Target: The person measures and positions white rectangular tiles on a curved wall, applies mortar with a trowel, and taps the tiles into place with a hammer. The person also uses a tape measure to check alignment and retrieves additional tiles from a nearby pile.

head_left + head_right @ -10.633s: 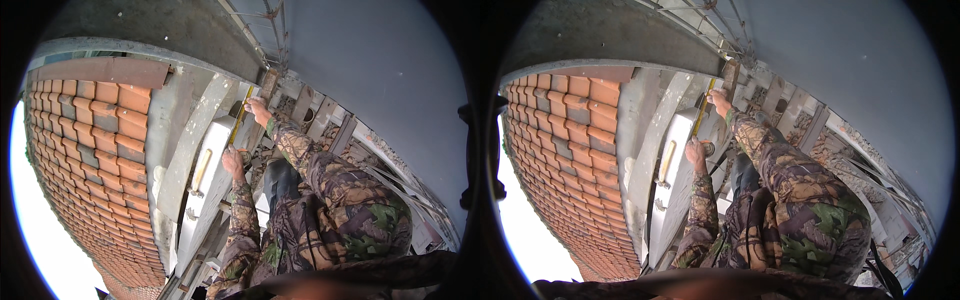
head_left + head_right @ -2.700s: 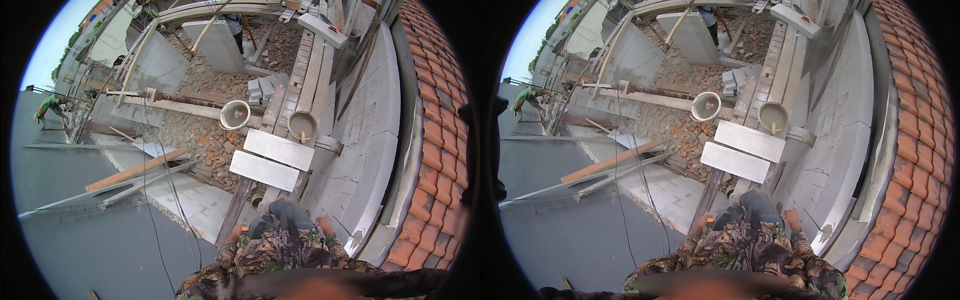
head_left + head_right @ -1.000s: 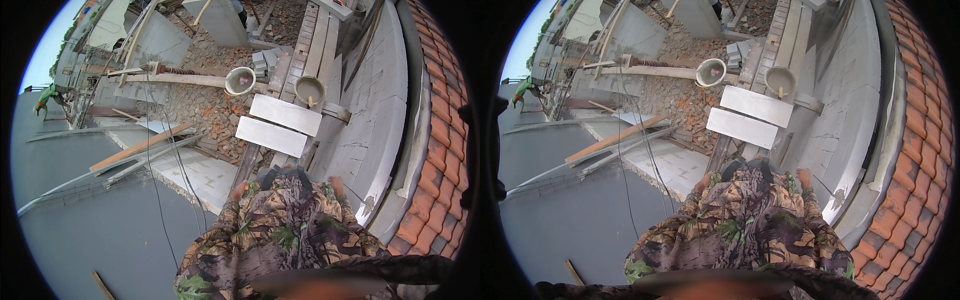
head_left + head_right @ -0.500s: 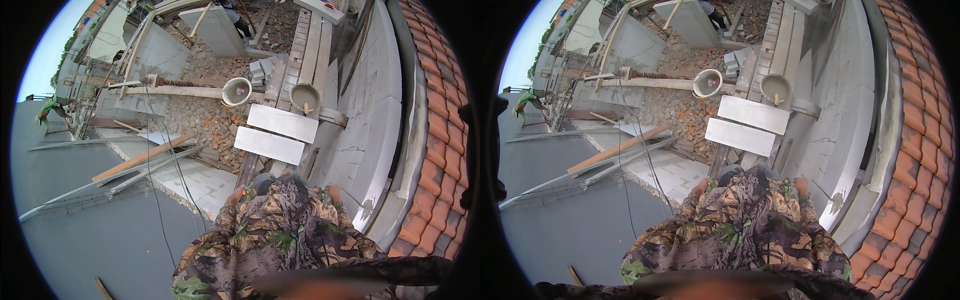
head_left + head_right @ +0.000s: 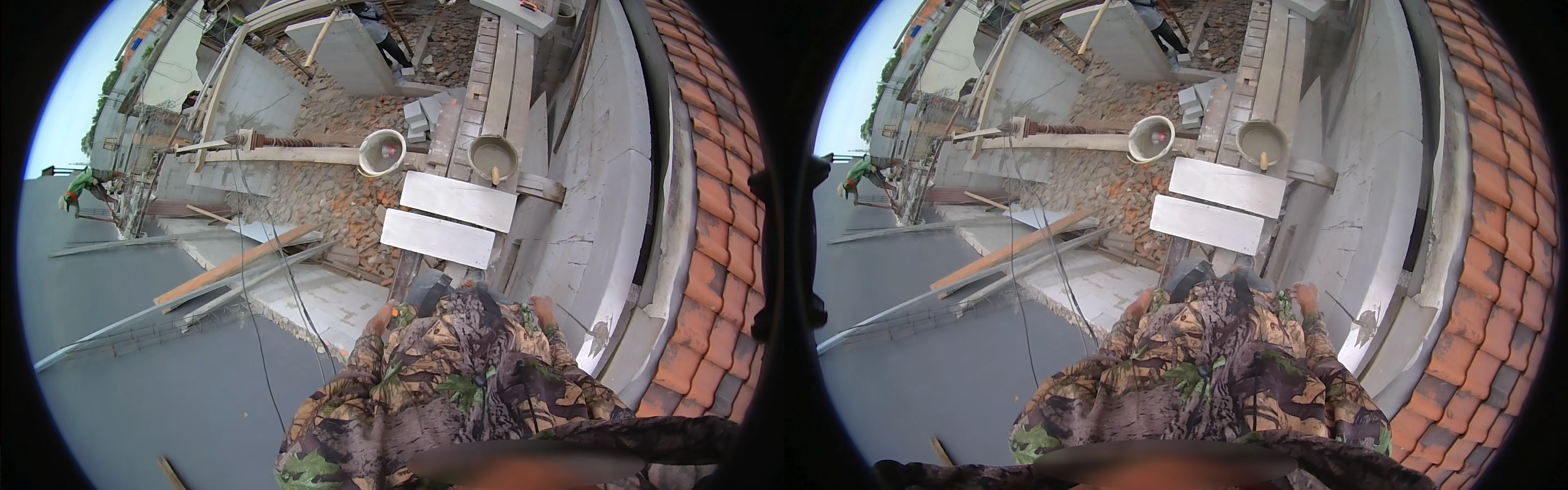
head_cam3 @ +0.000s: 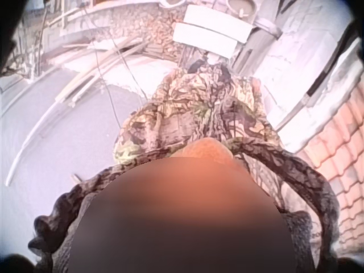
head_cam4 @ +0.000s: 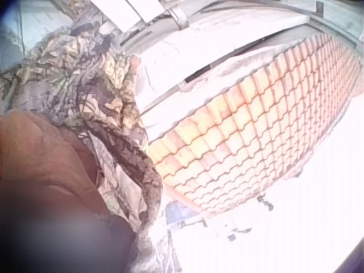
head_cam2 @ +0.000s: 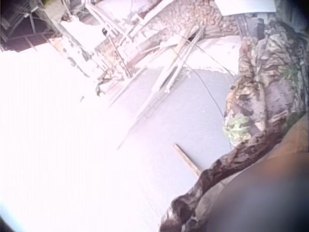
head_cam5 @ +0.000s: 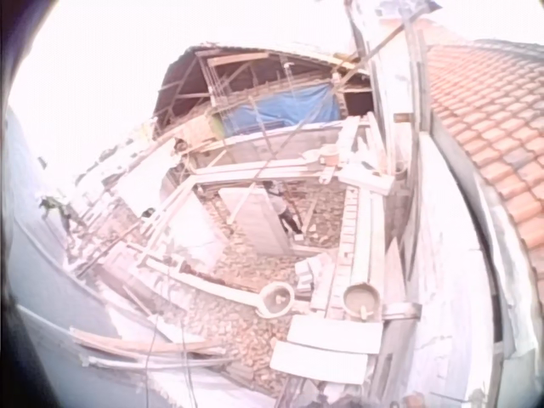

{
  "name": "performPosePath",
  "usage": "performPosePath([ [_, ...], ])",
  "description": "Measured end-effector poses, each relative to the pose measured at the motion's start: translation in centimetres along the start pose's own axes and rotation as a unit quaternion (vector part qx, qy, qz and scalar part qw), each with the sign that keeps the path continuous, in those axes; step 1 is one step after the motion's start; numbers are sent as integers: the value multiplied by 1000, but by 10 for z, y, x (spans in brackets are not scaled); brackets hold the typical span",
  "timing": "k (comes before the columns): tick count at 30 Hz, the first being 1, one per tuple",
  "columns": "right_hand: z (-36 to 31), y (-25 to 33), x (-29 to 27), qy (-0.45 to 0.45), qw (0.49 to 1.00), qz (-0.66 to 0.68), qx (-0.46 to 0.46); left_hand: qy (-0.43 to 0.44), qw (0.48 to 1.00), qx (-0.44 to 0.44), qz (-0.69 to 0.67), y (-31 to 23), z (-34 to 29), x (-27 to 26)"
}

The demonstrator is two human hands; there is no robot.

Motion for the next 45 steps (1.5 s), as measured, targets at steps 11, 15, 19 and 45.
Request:
performPosePath([
  [11,27,-19,-27,11,997,-71,-13,-12,999,12,49,-15,13,25],
  [15,40,-17,-33,81,942,-279,-166,-18,997,17,70,-33,18,24],
  [19,48,-10,-29,17,632,-702,-328,-16,994,17,104,-48,24,17],
  [45,190,665,10,-21,918,-348,-189,-55,924,-2,378,-430,253,-181],
])
Point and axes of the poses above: each hand's wrist, its own z-axis towards the middle knuckle, its own x-axis out of the palm, y = z × x, the point moved 4 cm from there along z, towards the middle knuckle, and after that the axes turned 11 degrees about y, right-handed, at the moved point
